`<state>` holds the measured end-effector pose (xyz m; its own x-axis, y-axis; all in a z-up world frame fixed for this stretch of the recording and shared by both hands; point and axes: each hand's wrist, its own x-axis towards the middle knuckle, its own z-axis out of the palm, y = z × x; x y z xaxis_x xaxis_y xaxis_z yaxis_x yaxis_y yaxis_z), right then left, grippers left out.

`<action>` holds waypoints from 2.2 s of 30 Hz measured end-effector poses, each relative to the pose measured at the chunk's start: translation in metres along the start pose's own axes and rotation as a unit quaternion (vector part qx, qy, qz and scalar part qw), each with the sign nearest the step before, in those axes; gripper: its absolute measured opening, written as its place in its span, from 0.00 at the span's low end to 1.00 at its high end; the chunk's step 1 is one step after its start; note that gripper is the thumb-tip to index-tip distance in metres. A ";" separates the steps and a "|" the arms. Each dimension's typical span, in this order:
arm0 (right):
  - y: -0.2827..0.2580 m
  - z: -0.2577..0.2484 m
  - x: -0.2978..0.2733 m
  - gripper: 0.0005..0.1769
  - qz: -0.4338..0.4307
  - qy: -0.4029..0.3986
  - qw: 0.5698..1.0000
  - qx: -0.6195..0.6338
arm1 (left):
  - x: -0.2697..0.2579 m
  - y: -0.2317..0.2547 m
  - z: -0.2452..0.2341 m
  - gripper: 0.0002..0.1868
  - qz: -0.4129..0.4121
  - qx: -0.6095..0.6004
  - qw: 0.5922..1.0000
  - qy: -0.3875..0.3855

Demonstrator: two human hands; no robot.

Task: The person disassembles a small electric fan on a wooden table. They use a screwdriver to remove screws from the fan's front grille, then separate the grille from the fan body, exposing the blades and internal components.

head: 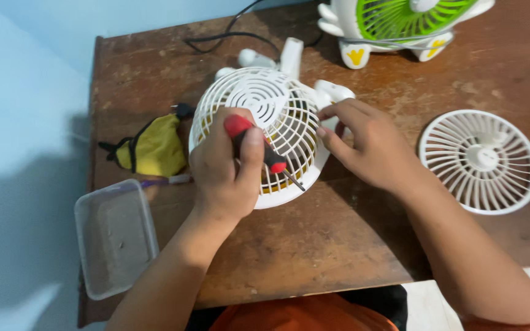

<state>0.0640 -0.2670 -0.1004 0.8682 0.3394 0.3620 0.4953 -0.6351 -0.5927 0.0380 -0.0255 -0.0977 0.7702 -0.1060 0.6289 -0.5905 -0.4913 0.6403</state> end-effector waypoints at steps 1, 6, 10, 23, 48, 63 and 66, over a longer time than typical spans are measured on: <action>-0.004 -0.001 -0.001 0.12 0.008 -0.014 1.000 -0.006 | 0.000 -0.003 -0.002 0.09 -0.017 -0.016 1.000 0.005; -0.021 -0.004 -0.004 0.10 -0.001 -0.032 0.998 -0.058 | 0.000 -0.005 -0.011 0.09 -0.024 -0.058 0.998 0.006; -0.027 -0.006 -0.005 0.10 0.004 -0.035 0.994 -0.099 | -0.004 0.000 -0.020 0.13 -0.014 -0.019 1.000 -0.002; -0.034 -0.005 -0.006 0.15 0.080 -0.075 0.986 -0.125 | -0.003 0.012 -0.024 0.19 0.099 -0.014 0.991 -0.084; -0.036 -0.002 -0.007 0.15 0.078 -0.059 0.985 -0.143 | -0.006 0.003 -0.013 0.23 0.151 0.019 0.984 -0.097; -0.041 -0.006 -0.014 0.12 0.044 -0.029 0.979 -0.196 | 0.013 0.021 -0.039 0.16 0.126 -0.016 0.974 -0.188; -0.039 -0.009 -0.018 0.11 0.036 -0.011 0.982 -0.185 | 0.011 0.021 -0.044 0.14 0.128 -0.093 0.966 -0.204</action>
<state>0.0290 -0.2543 -0.0777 0.9033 0.2956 0.3109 0.3909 -0.8655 -0.3131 0.0237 0.0010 -0.0578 0.6009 -0.5546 0.5756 -0.7786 -0.2430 0.5785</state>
